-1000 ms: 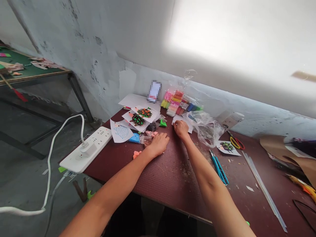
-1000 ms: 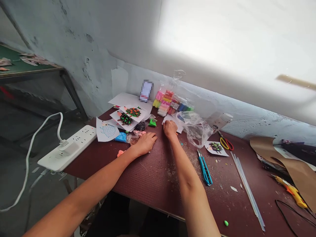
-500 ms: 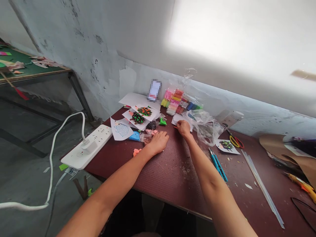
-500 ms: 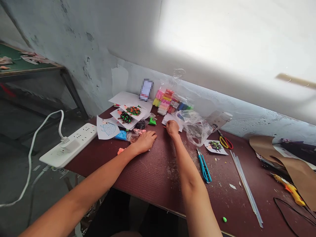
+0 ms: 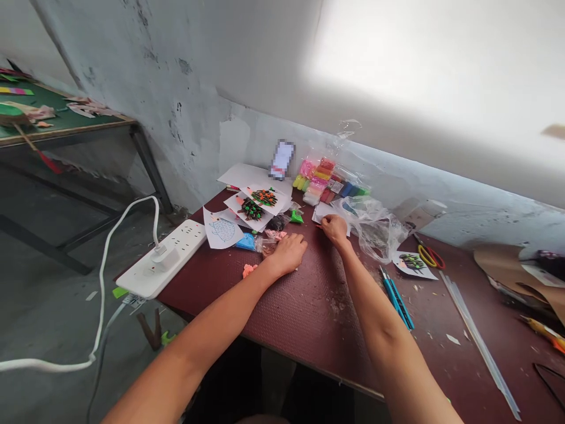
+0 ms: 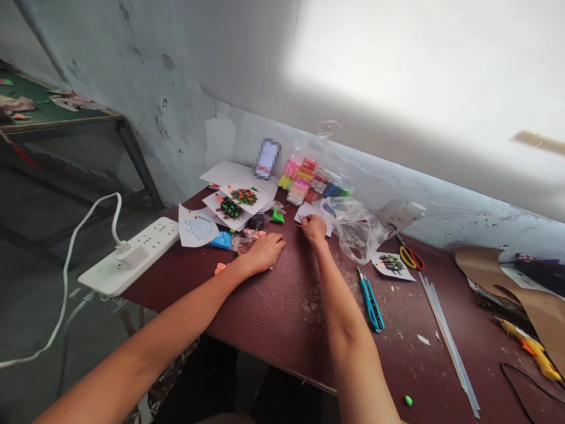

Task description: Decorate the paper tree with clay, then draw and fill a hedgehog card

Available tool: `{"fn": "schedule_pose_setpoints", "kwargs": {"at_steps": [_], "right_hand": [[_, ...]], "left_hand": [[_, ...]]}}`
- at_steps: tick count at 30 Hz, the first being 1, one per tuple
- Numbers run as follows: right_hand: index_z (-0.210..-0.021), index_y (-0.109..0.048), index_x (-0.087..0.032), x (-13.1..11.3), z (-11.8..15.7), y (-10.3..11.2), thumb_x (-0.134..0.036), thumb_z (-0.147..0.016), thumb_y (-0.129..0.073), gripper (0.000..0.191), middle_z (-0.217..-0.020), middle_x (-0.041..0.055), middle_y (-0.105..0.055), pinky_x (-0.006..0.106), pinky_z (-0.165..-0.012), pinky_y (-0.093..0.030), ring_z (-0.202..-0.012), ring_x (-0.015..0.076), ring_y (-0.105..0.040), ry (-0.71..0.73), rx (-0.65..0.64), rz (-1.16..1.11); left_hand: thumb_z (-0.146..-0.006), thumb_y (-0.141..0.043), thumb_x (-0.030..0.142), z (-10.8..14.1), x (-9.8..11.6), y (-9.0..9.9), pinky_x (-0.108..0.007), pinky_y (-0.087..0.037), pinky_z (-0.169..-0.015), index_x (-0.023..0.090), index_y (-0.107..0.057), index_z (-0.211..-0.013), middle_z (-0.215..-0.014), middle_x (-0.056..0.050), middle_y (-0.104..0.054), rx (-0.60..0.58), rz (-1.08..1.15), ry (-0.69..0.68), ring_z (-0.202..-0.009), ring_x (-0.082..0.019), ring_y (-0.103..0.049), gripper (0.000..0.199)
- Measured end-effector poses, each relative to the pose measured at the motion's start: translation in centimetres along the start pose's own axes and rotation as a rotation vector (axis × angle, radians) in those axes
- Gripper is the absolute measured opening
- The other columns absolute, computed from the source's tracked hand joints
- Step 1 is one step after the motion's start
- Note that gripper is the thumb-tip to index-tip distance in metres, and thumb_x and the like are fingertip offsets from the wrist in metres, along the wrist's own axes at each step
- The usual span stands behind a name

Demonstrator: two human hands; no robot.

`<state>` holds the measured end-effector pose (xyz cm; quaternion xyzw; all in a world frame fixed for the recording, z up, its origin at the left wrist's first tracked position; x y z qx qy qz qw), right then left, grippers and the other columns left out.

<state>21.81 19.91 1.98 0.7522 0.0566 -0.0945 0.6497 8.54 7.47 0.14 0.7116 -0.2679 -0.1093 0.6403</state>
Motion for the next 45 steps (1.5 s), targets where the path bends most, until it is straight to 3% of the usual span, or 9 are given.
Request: {"fn": "schedule_pose_setpoints", "kwargs": {"at_steps": [8,14,18,27,30,34,39,42,45], "right_hand": [[-0.1,-0.08,-0.018,1.0,-0.7,-0.5,-0.021,-0.084,-0.058,0.028,-0.098,0.009,-0.08,0.028,-0.073,-0.044,-0.089,0.0219,-0.069,-0.01,0.054,-0.111],[-0.084,-0.076,-0.017,2.1,-0.8,0.3,-0.038,-0.087,-0.061,0.027,-0.085,0.0085,-0.076,0.028,-0.066,-0.04,-0.074,0.0196,-0.063,-0.007,0.118,-0.194],[-0.081,-0.074,-0.017,2.1,-0.4,1.1,-0.037,-0.089,-0.057,0.028,-0.079,0.0084,-0.074,0.03,-0.066,-0.04,-0.072,0.0208,-0.061,0.046,0.166,-0.23],[-0.092,-0.073,-0.018,0.5,2.1,3.2,-0.019,-0.084,-0.054,0.021,-0.102,0.0114,-0.074,0.031,-0.075,-0.041,-0.089,0.0238,-0.062,0.207,0.274,-0.134],[-0.086,-0.071,-0.018,0.7,2.7,2.8,-0.022,-0.086,-0.059,0.013,-0.095,0.01,-0.074,0.03,-0.07,-0.037,-0.082,0.0225,-0.06,0.153,0.226,-0.059],[-0.089,-0.072,-0.017,0.7,3.9,2.5,-0.025,-0.093,-0.056,0.018,-0.096,0.0115,-0.073,0.03,-0.07,-0.036,-0.082,0.0221,-0.058,0.142,0.173,0.003],[-0.108,-0.074,-0.019,-0.6,6.4,4.0,-0.018,-0.099,-0.044,0.032,-0.112,0.0119,-0.072,0.032,-0.084,-0.039,-0.097,0.0238,-0.06,0.322,0.254,0.023],[-0.103,-0.075,-0.019,-0.9,8.0,3.9,-0.019,-0.1,-0.046,0.029,-0.108,0.0116,-0.072,0.032,-0.085,-0.039,-0.097,0.0238,-0.06,0.361,0.219,0.079],[-0.093,-0.075,-0.018,-0.5,9.0,3.4,-0.022,-0.1,-0.051,0.025,-0.098,0.0118,-0.072,0.031,-0.079,-0.038,-0.091,0.0233,-0.061,0.307,0.174,0.139]], "left_hand": [[-0.099,-0.042,0.012,0.0,0.1,0.0,-0.042,-0.051,-0.099,0.01,-0.07,-0.115,-0.128,-0.018,-0.066,-0.023,-0.007,-0.01,-0.116,-0.029,-0.062,0.032],[-0.1,-0.042,0.011,0.0,0.1,0.0,-0.041,-0.05,-0.098,0.01,-0.07,-0.115,-0.126,-0.017,-0.067,-0.032,-0.024,-0.014,-0.116,-0.028,-0.062,0.032],[-0.1,-0.04,0.009,-0.1,0.0,0.0,-0.041,-0.05,-0.095,0.012,-0.07,-0.116,-0.127,-0.016,-0.067,-0.029,-0.048,-0.032,-0.114,-0.027,-0.062,0.034],[-0.1,-0.043,0.013,-0.1,-1.1,2.5,-0.041,-0.045,-0.092,0.014,-0.073,-0.103,-0.105,-0.015,-0.072,0.126,-0.107,0.031,-0.109,-0.027,-0.059,0.03],[-0.103,-0.046,0.024,0.2,-1.1,2.6,-0.041,-0.044,-0.094,0.014,-0.073,-0.105,-0.106,-0.015,-0.071,0.094,-0.095,0.05,-0.11,-0.027,-0.06,0.029],[-0.102,-0.051,0.034,0.5,-0.9,1.7,-0.042,-0.045,-0.095,0.013,-0.071,-0.113,-0.118,-0.017,-0.068,0.038,-0.081,0.065,-0.115,-0.03,-0.059,0.031],[-0.098,-0.044,0.009,0.3,-1.4,0.9,-0.045,-0.043,-0.095,0.015,-0.072,-0.109,-0.117,-0.017,-0.067,0.035,0.007,0.067,-0.115,-0.031,-0.058,0.03],[-0.097,-0.042,0.007,0.2,-1.8,0.8,-0.046,-0.044,-0.096,0.015,-0.073,-0.104,-0.114,-0.017,-0.068,0.046,0.044,0.065,-0.113,-0.03,-0.058,0.032],[-0.096,-0.044,0.008,0.3,-1.9,0.8,-0.045,-0.044,-0.096,0.016,-0.073,-0.103,-0.113,-0.017,-0.069,0.045,0.046,0.057,-0.111,-0.029,-0.059,0.031]]}}
Point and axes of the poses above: each hand's wrist, its own z-axis away from the middle knuckle, its own y-axis out of the back of the hand, x = y × z, the point moved 10 cm from there along -z, towards the middle knuckle
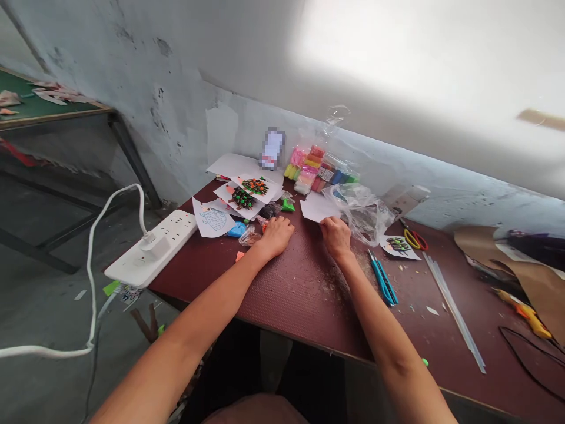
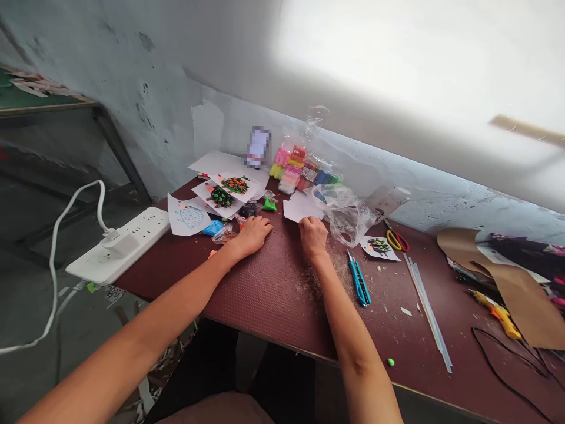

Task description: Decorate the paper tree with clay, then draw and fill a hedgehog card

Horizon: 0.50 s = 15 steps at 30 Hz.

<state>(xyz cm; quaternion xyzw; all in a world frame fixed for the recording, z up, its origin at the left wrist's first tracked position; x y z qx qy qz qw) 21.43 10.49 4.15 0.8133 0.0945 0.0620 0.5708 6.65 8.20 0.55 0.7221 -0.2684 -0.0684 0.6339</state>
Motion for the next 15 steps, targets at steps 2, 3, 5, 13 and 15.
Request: {"fn": "schedule_pose_setpoints", "kwargs": {"at_steps": [2,3,5,13,15], "right_hand": [[-0.089,-0.073,-0.017,0.0,0.6,-0.2,-0.022,-0.098,-0.055,0.021,-0.096,0.0115,-0.072,0.03,-0.076,-0.037,-0.09,0.0229,-0.06,-0.03,-0.017,0.024],[-0.088,-0.073,-0.017,0.0,0.8,-0.3,-0.022,-0.098,-0.057,0.018,-0.095,0.0113,-0.072,0.03,-0.075,-0.037,-0.089,0.0227,-0.06,-0.04,-0.025,0.031],[-0.087,-0.071,-0.017,-0.1,1.1,-0.7,-0.024,-0.097,-0.06,0.016,-0.094,0.0107,-0.072,0.03,-0.073,-0.036,-0.087,0.0223,-0.06,-0.051,-0.044,0.034],[-0.095,-0.072,-0.021,-4.0,3.0,-0.1,-0.026,-0.104,-0.047,0.026,-0.101,0.0094,-0.072,0.029,-0.076,-0.041,-0.09,0.0213,-0.061,0.114,0.001,-0.075],[-0.095,-0.073,-0.021,-5.7,3.7,0.4,-0.025,-0.103,-0.047,0.027,-0.1,0.01,-0.072,0.03,-0.079,-0.043,-0.091,0.0218,-0.062,0.189,0.011,-0.088]], "left_hand": [[-0.096,-0.044,0.009,0.1,0.0,0.1,-0.044,-0.045,-0.096,0.015,-0.073,-0.103,-0.113,-0.016,-0.07,-0.01,-0.03,-0.001,-0.11,-0.029,-0.06,0.03],[-0.096,-0.044,0.009,0.1,0.1,0.2,-0.044,-0.045,-0.096,0.014,-0.073,-0.103,-0.113,-0.017,-0.07,-0.012,-0.047,-0.002,-0.11,-0.029,-0.06,0.03],[-0.096,-0.045,0.01,0.2,0.4,0.6,-0.044,-0.046,-0.097,0.013,-0.073,-0.104,-0.113,-0.017,-0.071,0.002,-0.059,-0.01,-0.11,-0.029,-0.061,0.03],[-0.102,-0.045,0.024,-0.2,0.2,1.7,-0.038,-0.05,-0.101,0.016,-0.065,-0.131,-0.118,-0.014,-0.074,0.109,0.416,0.115,-0.113,-0.026,-0.067,0.036],[-0.102,-0.046,0.028,-0.3,-0.9,1.2,-0.037,-0.051,-0.101,0.014,-0.058,-0.14,-0.126,-0.015,-0.072,0.144,0.585,0.205,-0.118,-0.026,-0.067,0.042]]}}
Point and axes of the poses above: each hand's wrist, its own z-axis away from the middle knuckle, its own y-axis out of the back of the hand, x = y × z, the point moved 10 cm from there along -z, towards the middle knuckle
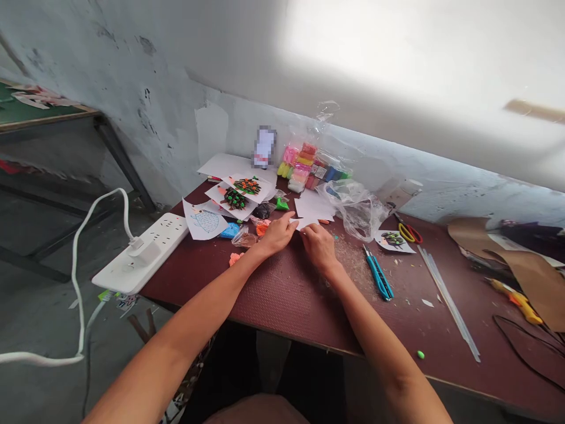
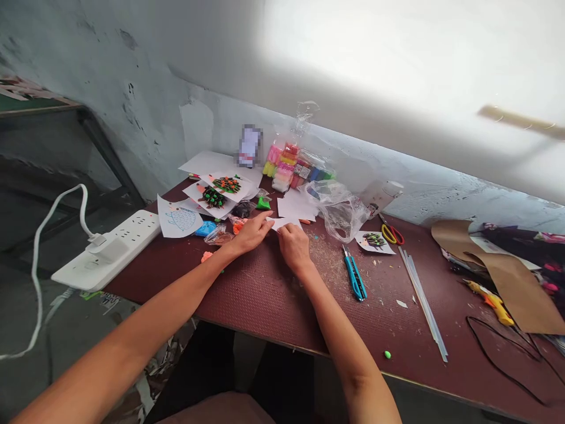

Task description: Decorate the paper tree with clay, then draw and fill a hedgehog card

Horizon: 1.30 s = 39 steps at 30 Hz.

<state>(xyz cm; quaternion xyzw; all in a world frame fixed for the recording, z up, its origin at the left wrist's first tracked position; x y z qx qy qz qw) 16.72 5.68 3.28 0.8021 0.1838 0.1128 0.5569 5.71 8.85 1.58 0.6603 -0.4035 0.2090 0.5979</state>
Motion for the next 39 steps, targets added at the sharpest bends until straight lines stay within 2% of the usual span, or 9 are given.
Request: {"fn": "schedule_pose_setpoints", "kwargs": {"at_steps": [6,8,12,16,19,24,27,35,39], "right_hand": [[-0.096,-0.075,-0.023,-3.5,1.1,0.9,-0.033,-0.102,-0.052,0.026,-0.105,0.0097,-0.074,0.033,-0.09,-0.048,-0.094,0.0215,-0.065,0.145,-0.003,-0.187],[-0.103,-0.074,-0.022,-1.7,1.1,2.0,-0.034,-0.103,-0.047,0.03,-0.111,0.011,-0.073,0.035,-0.096,-0.048,-0.103,0.0225,-0.065,0.045,0.09,-0.276],[-0.131,-0.062,-0.014,5.5,1.8,2.5,-0.036,-0.092,-0.058,0.045,-0.129,0.018,-0.067,0.045,-0.103,-0.048,-0.12,0.0297,-0.061,-0.377,0.247,-0.414],[-0.129,-0.058,-0.015,8.8,2.9,-2.0,-0.042,-0.078,-0.068,0.059,-0.1,0.0108,-0.076,0.038,-0.077,-0.058,-0.09,0.0259,-0.071,-0.617,0.054,-0.912],[-0.113,-0.062,-0.016,9.4,3.7,-3.5,-0.042,-0.067,-0.075,0.055,-0.087,0.0064,-0.076,0.033,-0.065,-0.057,-0.074,0.0219,-0.071,-0.697,0.058,-1.142],[-0.101,-0.063,-0.019,9.9,4.2,-3.7,-0.047,-0.058,-0.08,0.054,-0.083,0.0056,-0.076,0.032,-0.063,-0.056,-0.072,0.0216,-0.07,-0.726,0.088,-1.153],[-0.095,-0.063,-0.019,9.9,4.2,-3.5,-0.051,-0.056,-0.081,0.052,-0.084,0.0055,-0.075,0.032,-0.065,-0.056,-0.073,0.0208,-0.069,-0.714,0.105,-1.175],[-0.078,-0.058,-0.02,9.8,4.0,-3.1,-0.052,-0.06,-0.071,0.038,-0.072,0.0008,-0.064,0.026,-0.057,-0.044,-0.064,0.0158,-0.057,-0.652,0.037,-1.008],[-0.074,-0.058,-0.02,9.8,4.0,-2.8,-0.046,-0.065,-0.063,0.027,-0.067,-0.0003,-0.059,0.025,-0.056,-0.039,-0.063,0.0148,-0.052,-0.616,-0.012,-0.833]], "left_hand": [[-0.084,-0.05,0.004,-0.8,-2.1,0.6,-0.037,-0.049,-0.109,0.012,-0.069,-0.123,-0.126,-0.012,-0.073,0.09,0.201,0.037,-0.119,-0.023,-0.066,0.044],[-0.081,-0.05,0.002,-1.0,-2.2,0.7,-0.037,-0.051,-0.106,0.012,-0.07,-0.121,-0.127,-0.012,-0.072,0.064,0.255,0.028,-0.115,-0.022,-0.067,0.046],[-0.081,-0.05,0.003,-1.1,-1.8,0.2,-0.032,-0.057,-0.09,0.009,-0.064,-0.129,-0.122,-0.013,-0.072,-0.031,0.42,0.031,-0.103,-0.021,-0.069,0.051],[-0.083,-0.049,0.005,-0.8,-1.8,-0.3,-0.024,-0.057,-0.073,0.011,-0.059,-0.135,-0.098,-0.008,-0.075,-0.064,0.534,0.062,-0.084,-0.016,-0.07,0.054],[-0.083,-0.054,0.008,-0.7,-1.8,-0.3,-0.023,-0.056,-0.067,0.011,-0.06,-0.133,-0.096,-0.008,-0.076,-0.051,0.542,0.062,-0.077,-0.015,-0.069,0.05],[-0.084,-0.06,0.013,-0.7,-1.7,0.8,-0.025,-0.055,-0.071,0.011,-0.07,-0.099,-0.092,-0.008,-0.076,0.06,0.324,0.042,-0.08,-0.017,-0.069,0.019],[-0.086,-0.058,0.013,-0.7,-1.4,1.2,-0.026,-0.054,-0.074,0.013,-0.07,-0.09,-0.09,-0.007,-0.076,0.085,0.214,0.027,-0.08,-0.017,-0.068,0.014],[-0.088,-0.056,0.014,-0.3,-0.7,0.7,-0.035,-0.054,-0.089,0.016,-0.074,-0.095,-0.101,-0.01,-0.077,-0.002,-0.101,0.002,-0.094,-0.024,-0.07,0.019],[-0.092,-0.052,0.014,-0.1,-0.5,0.2,-0.036,-0.054,-0.095,0.016,-0.071,-0.112,-0.111,-0.012,-0.076,-0.039,-0.188,-0.01,-0.105,-0.026,-0.07,0.027]]}}
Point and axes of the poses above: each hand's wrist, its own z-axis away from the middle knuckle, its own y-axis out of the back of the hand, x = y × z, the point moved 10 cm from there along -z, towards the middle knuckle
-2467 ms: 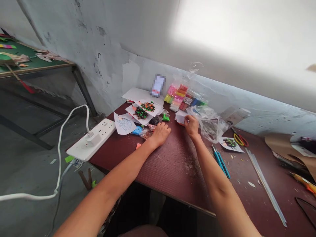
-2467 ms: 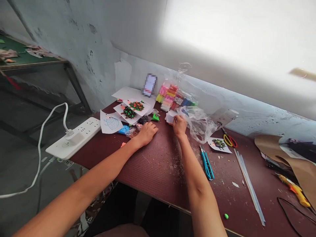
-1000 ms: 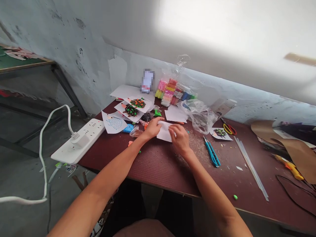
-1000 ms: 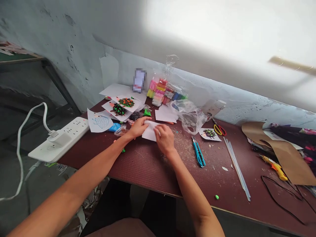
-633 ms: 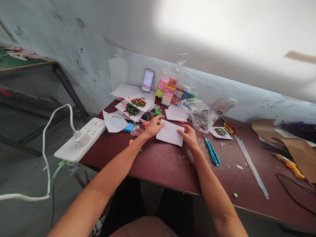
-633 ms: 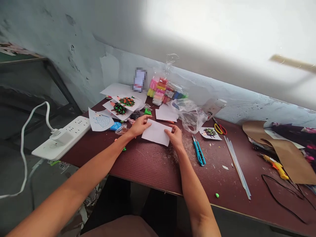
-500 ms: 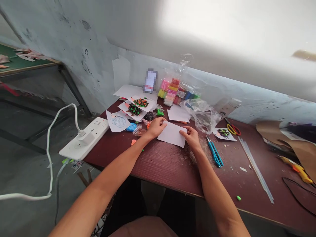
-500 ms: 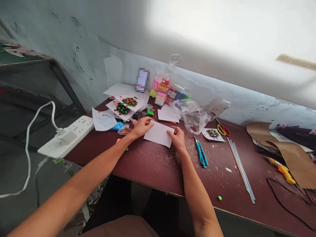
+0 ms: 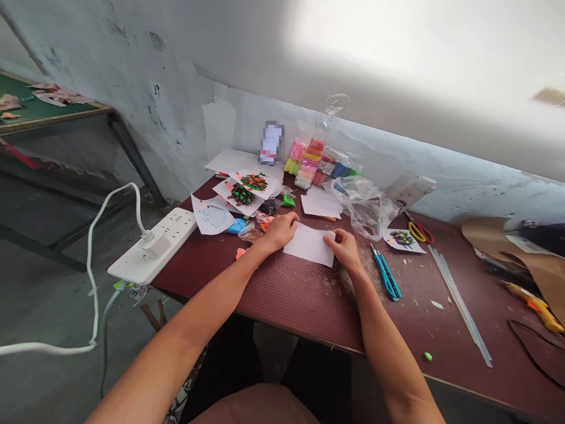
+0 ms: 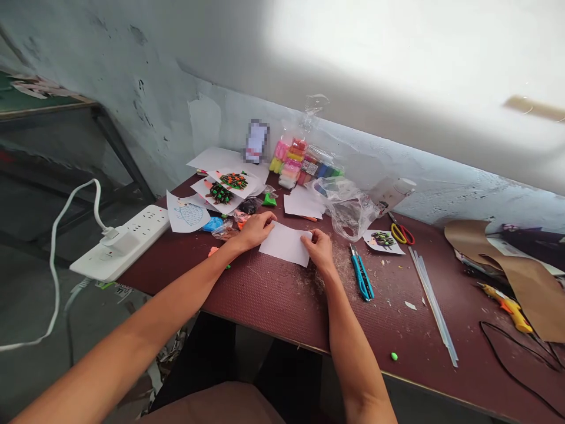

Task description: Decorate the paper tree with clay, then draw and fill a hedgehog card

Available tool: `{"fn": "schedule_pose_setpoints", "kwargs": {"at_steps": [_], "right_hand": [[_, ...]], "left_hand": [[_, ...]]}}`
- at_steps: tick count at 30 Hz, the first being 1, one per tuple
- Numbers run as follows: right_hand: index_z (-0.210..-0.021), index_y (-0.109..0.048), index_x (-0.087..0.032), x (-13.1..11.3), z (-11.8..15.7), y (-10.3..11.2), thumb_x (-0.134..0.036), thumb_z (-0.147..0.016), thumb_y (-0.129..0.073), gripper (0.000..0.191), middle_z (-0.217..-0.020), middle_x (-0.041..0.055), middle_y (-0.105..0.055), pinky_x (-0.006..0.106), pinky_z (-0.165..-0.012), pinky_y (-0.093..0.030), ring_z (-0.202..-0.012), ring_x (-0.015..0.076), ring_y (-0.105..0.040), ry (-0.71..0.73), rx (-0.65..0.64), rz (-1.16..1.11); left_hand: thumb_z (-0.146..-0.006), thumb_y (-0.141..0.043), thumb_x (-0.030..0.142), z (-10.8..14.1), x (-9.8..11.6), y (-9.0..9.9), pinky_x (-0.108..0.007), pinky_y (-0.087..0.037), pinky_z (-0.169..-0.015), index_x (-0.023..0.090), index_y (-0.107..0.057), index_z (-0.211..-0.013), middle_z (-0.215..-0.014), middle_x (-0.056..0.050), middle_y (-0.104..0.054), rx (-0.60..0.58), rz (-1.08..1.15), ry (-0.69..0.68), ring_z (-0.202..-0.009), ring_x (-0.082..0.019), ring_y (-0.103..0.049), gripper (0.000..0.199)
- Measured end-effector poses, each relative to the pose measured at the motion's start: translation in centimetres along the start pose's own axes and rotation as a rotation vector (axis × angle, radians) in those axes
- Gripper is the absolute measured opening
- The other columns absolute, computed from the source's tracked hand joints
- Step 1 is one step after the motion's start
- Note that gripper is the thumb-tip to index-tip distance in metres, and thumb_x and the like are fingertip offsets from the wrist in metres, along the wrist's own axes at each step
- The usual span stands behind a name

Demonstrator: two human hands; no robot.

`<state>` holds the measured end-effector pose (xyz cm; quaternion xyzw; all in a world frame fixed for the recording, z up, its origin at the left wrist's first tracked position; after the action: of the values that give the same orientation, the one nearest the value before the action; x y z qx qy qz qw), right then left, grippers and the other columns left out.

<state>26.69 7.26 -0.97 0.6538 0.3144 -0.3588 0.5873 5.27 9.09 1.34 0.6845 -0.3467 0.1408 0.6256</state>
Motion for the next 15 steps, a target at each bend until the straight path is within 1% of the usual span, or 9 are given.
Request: {"fn": "schedule_pose_setpoints", "kwargs": {"at_steps": [3,7,9,15], "right_hand": [[-0.07,-0.056,-0.021,-0.6,0.2,0.3,-0.041,-0.069,-0.057,0.019,-0.061,-0.0023,-0.054,0.025,-0.055,-0.033,-0.059,0.0138,-0.047,0.021,0.006,0.161],[-0.071,-0.057,-0.021,-2.0,0.8,2.1,-0.037,-0.072,-0.052,0.016,-0.062,-0.0012,-0.056,0.027,-0.059,-0.032,-0.061,0.0149,-0.047,0.058,0.153,0.306],[-0.072,-0.058,-0.021,-2.6,1.1,2.5,-0.037,-0.073,-0.052,0.018,-0.063,-0.0003,-0.058,0.028,-0.061,-0.033,-0.063,0.0156,-0.048,0.077,0.191,0.318],[-0.078,-0.062,-0.02,-3.0,1.2,2.3,-0.043,-0.074,-0.052,0.026,-0.066,0.0011,-0.06,0.029,-0.063,-0.034,-0.063,0.016,-0.047,0.097,0.195,0.262]], "left_hand": [[-0.095,-0.049,0.013,0.2,0.5,-0.4,-0.04,-0.053,-0.099,0.015,-0.066,-0.123,-0.119,-0.014,-0.074,-0.011,-0.052,-0.039,-0.113,-0.027,-0.068,0.032],[-0.095,-0.049,0.013,0.5,1.3,-1.2,-0.04,-0.053,-0.1,0.016,-0.063,-0.126,-0.121,-0.014,-0.072,-0.063,-0.125,-0.114,-0.116,-0.027,-0.067,0.033],[-0.095,-0.049,0.011,0.6,1.5,-1.4,-0.038,-0.053,-0.1,0.016,-0.063,-0.126,-0.121,-0.012,-0.072,-0.077,-0.145,-0.126,-0.116,-0.026,-0.067,0.034],[-0.093,-0.05,0.009,0.7,1.6,-1.1,-0.038,-0.054,-0.099,0.017,-0.063,-0.127,-0.122,-0.012,-0.072,-0.073,-0.128,-0.126,-0.116,-0.026,-0.067,0.036]]}}
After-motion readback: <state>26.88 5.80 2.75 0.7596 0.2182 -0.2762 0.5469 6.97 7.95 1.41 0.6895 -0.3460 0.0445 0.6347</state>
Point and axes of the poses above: each hand's wrist, its own z-axis away from the middle knuckle, its own y-axis out of the back of the hand, x = y × z, the point moved 10 cm from there along -z, towards the middle knuckle
